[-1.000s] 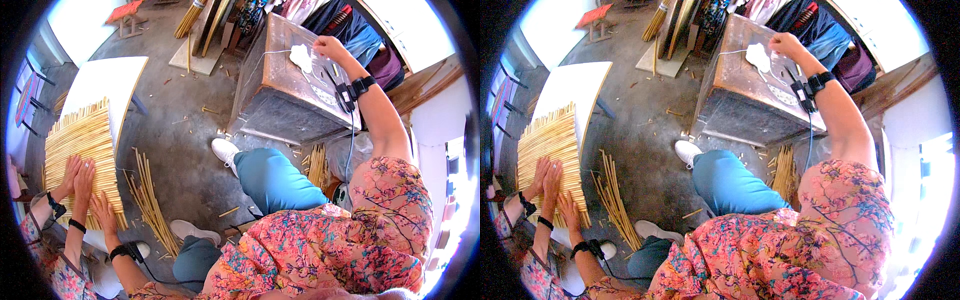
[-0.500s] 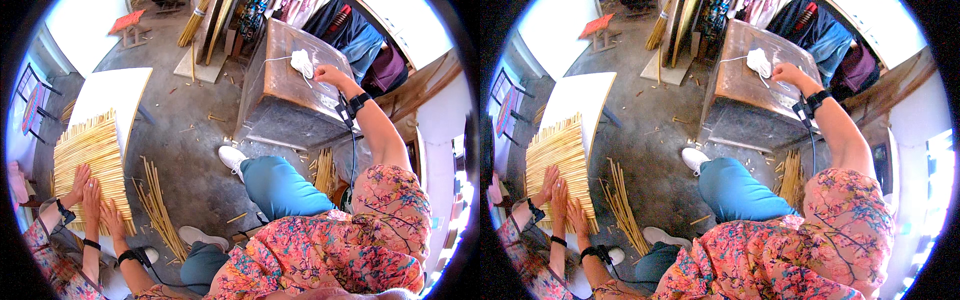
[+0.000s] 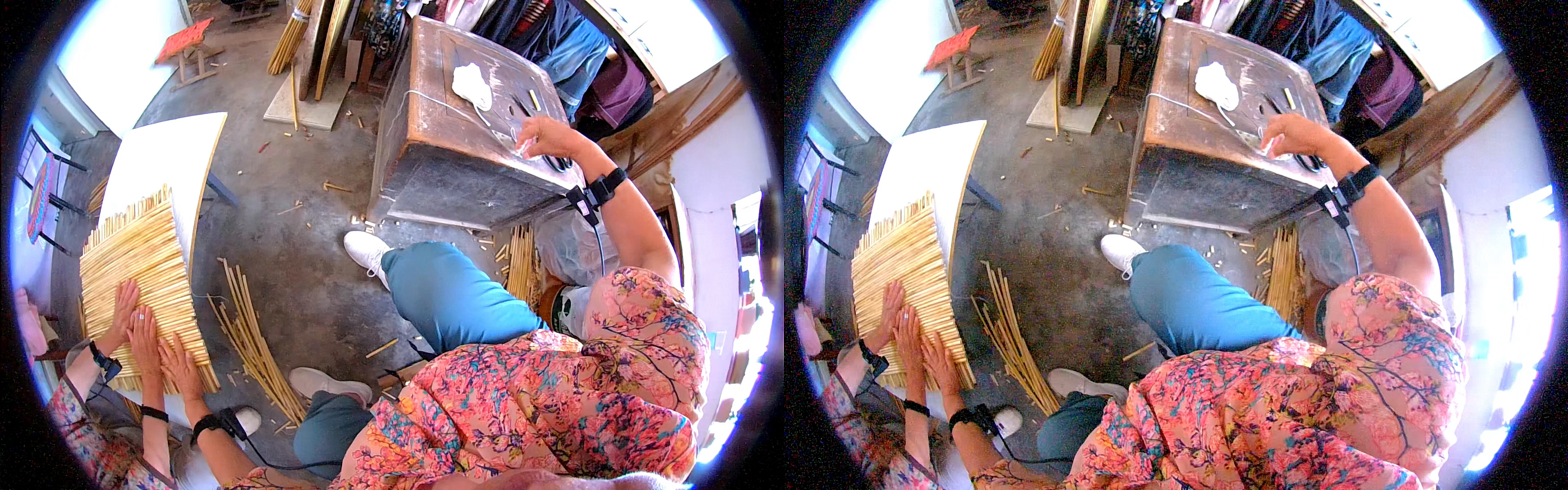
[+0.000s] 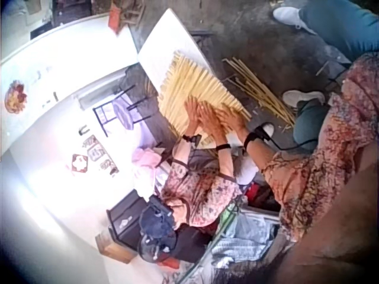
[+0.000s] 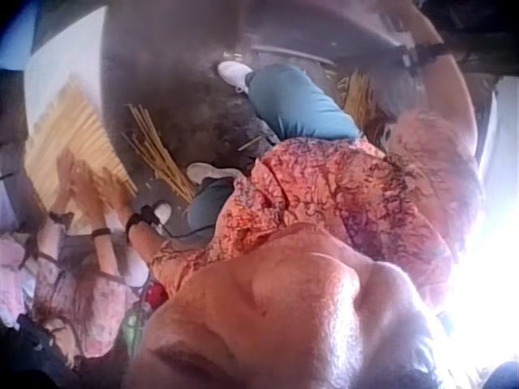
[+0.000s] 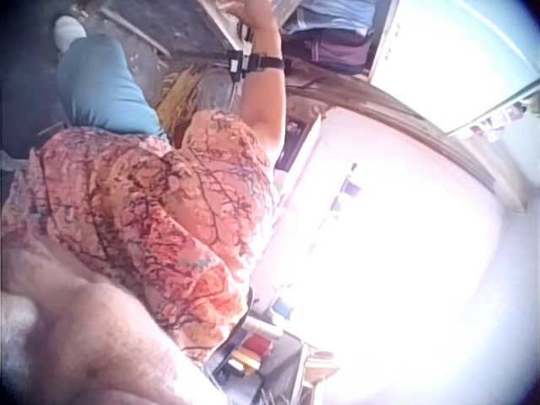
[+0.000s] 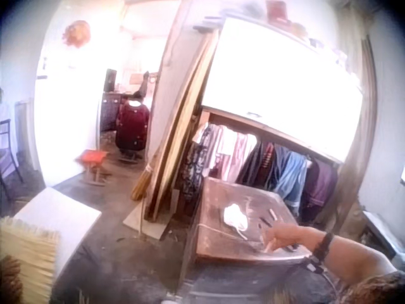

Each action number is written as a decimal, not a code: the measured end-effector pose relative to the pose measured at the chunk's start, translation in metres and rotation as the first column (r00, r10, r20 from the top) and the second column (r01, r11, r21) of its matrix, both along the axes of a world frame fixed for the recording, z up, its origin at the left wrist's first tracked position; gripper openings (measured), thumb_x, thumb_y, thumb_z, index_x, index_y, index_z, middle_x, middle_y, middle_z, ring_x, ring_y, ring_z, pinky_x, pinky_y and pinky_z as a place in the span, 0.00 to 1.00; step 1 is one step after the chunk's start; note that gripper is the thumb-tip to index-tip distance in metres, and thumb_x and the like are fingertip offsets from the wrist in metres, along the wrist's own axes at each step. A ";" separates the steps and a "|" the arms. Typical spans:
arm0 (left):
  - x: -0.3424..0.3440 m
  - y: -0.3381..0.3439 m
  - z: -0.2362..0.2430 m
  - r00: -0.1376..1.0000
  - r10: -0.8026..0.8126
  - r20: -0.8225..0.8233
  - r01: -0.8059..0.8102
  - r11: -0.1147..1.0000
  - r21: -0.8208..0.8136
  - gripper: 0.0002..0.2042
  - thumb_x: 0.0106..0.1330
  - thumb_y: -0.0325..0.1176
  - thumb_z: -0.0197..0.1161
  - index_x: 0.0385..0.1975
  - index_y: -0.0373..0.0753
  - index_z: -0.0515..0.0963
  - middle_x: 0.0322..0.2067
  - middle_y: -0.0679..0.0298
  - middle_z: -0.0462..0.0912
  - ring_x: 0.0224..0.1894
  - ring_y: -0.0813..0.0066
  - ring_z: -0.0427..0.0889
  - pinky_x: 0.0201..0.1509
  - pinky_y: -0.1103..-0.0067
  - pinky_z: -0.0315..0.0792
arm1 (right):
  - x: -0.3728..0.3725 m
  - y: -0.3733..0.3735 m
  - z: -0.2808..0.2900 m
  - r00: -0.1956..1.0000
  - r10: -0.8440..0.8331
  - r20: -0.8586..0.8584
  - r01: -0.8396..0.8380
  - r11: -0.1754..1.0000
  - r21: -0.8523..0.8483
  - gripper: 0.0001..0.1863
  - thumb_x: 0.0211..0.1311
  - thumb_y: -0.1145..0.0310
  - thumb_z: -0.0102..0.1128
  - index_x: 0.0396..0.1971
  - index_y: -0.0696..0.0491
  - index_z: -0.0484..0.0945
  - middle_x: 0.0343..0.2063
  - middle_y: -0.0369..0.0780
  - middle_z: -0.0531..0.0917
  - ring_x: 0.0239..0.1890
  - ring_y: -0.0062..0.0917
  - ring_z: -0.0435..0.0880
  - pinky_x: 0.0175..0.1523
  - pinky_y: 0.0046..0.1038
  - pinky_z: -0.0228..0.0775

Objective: The person weaves thin bamboo strips into a mat using a thin wire or string. They align the strips, thread the wire through the weave, and use shears to cut the wire. The person works alongside another individual who is also weaving.

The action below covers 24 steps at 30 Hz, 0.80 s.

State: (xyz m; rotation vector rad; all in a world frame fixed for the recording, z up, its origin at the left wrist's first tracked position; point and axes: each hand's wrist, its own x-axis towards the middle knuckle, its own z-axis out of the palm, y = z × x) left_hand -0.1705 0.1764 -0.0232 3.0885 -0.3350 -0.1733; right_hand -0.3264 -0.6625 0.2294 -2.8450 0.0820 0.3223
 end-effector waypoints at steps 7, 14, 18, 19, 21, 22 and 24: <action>-0.003 -0.005 0.020 1.000 -0.018 0.020 0.017 0.997 0.078 0.24 0.69 0.46 0.36 0.65 0.52 0.53 0.67 0.58 0.42 0.69 0.57 0.38 0.67 0.59 0.30 | 0.051 -0.025 -0.021 0.872 -0.452 0.187 0.436 0.892 0.120 0.09 0.51 0.65 0.62 0.28 0.55 0.79 0.19 0.34 0.78 0.23 0.17 0.75 0.29 0.22 0.68; 0.019 0.001 -0.008 0.978 -0.195 0.075 0.208 0.898 -0.387 0.23 0.67 0.41 0.43 0.62 0.45 0.59 0.63 0.58 0.56 0.67 0.56 0.47 0.69 0.68 0.39 | 0.025 -0.141 -0.103 0.963 -0.217 0.159 0.233 0.968 -0.092 0.11 0.59 0.68 0.51 0.34 0.61 0.76 0.34 0.42 0.80 0.37 0.28 0.77 0.45 0.30 0.68; 0.004 -0.014 -0.003 0.990 0.076 0.119 -0.063 0.992 -0.111 0.22 0.67 0.49 0.40 0.63 0.65 0.56 0.67 0.59 0.44 0.69 0.60 0.40 0.66 0.53 0.31 | 0.028 -0.196 -0.071 0.872 -0.276 0.404 0.366 0.916 -0.165 0.12 0.60 0.63 0.49 0.30 0.58 0.74 0.30 0.43 0.77 0.35 0.31 0.74 0.43 0.31 0.65; -0.003 -0.009 -0.007 0.988 0.097 0.123 -0.082 0.990 -0.119 0.22 0.67 0.48 0.41 0.63 0.66 0.56 0.67 0.59 0.45 0.69 0.60 0.40 0.66 0.53 0.30 | 0.035 -0.198 -0.054 0.803 -0.330 0.497 0.410 0.910 -0.058 0.12 0.61 0.63 0.48 0.27 0.57 0.72 0.27 0.43 0.75 0.31 0.30 0.73 0.39 0.31 0.64; -0.006 -0.012 -0.012 0.984 0.101 0.145 -0.080 0.986 -0.147 0.23 0.67 0.48 0.42 0.62 0.66 0.56 0.67 0.60 0.45 0.69 0.60 0.40 0.66 0.52 0.30 | 0.042 -0.201 0.007 0.604 -0.468 0.645 0.483 0.859 0.171 0.14 0.61 0.63 0.47 0.20 0.56 0.69 0.20 0.43 0.71 0.25 0.29 0.70 0.32 0.30 0.62; -0.008 -0.010 -0.007 0.982 0.090 0.167 -0.062 0.984 -0.167 0.23 0.66 0.48 0.43 0.62 0.66 0.57 0.67 0.60 0.47 0.69 0.61 0.41 0.66 0.52 0.29 | 0.058 -0.182 0.014 0.591 -0.382 0.710 0.438 0.891 0.114 0.15 0.62 0.63 0.47 0.18 0.56 0.68 0.16 0.40 0.69 0.21 0.27 0.67 0.28 0.30 0.60; -0.020 -0.001 0.005 0.980 0.117 0.160 -0.097 0.987 -0.127 0.22 0.66 0.49 0.44 0.62 0.66 0.57 0.66 0.61 0.48 0.69 0.61 0.42 0.65 0.52 0.30 | 0.116 -0.053 0.056 0.555 -0.202 0.807 0.312 0.950 0.023 0.14 0.62 0.64 0.47 0.19 0.55 0.68 0.14 0.38 0.67 0.18 0.25 0.65 0.24 0.27 0.59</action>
